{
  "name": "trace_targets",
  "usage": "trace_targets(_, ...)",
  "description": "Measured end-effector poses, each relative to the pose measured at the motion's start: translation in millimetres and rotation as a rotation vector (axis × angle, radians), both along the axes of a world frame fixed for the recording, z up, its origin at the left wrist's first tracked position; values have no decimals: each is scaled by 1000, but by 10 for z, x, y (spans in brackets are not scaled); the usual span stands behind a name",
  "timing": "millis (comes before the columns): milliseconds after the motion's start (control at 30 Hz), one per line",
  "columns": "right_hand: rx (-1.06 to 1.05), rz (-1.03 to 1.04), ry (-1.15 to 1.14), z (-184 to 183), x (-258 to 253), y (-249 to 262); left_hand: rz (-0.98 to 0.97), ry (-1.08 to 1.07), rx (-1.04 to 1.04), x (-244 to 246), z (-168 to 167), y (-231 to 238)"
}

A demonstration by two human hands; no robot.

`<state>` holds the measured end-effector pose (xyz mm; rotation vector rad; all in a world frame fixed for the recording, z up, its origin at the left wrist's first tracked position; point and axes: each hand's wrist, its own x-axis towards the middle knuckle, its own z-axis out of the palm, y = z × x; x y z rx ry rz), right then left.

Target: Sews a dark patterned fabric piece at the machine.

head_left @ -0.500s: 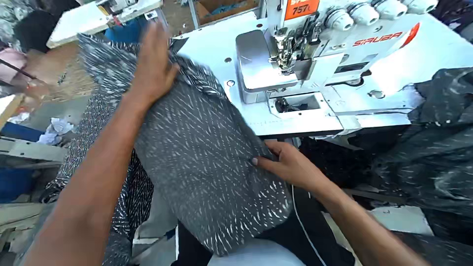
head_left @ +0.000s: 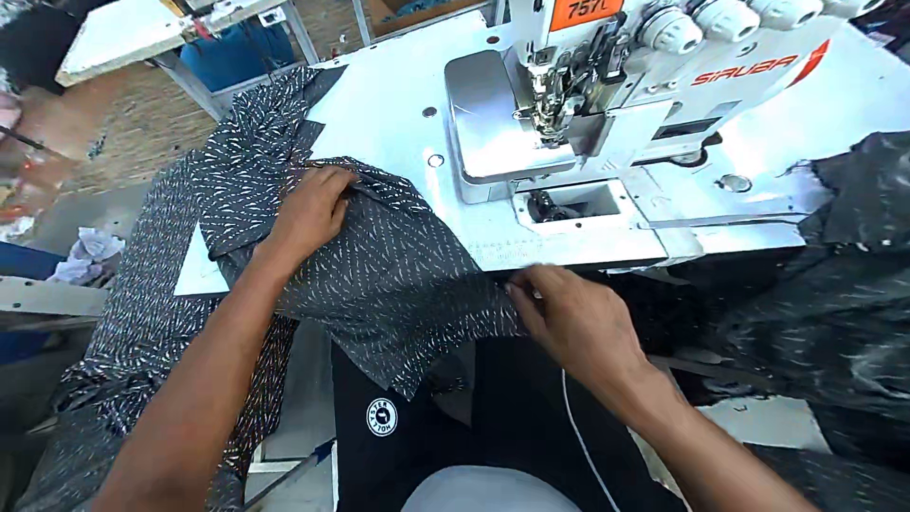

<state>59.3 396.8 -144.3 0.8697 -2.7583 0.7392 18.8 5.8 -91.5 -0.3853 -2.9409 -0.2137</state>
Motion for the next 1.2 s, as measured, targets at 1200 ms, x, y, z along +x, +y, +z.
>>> trace_targets(1200,-1007,359,-937,845,-1317,-2199,179,-18,527,596,637,-573)
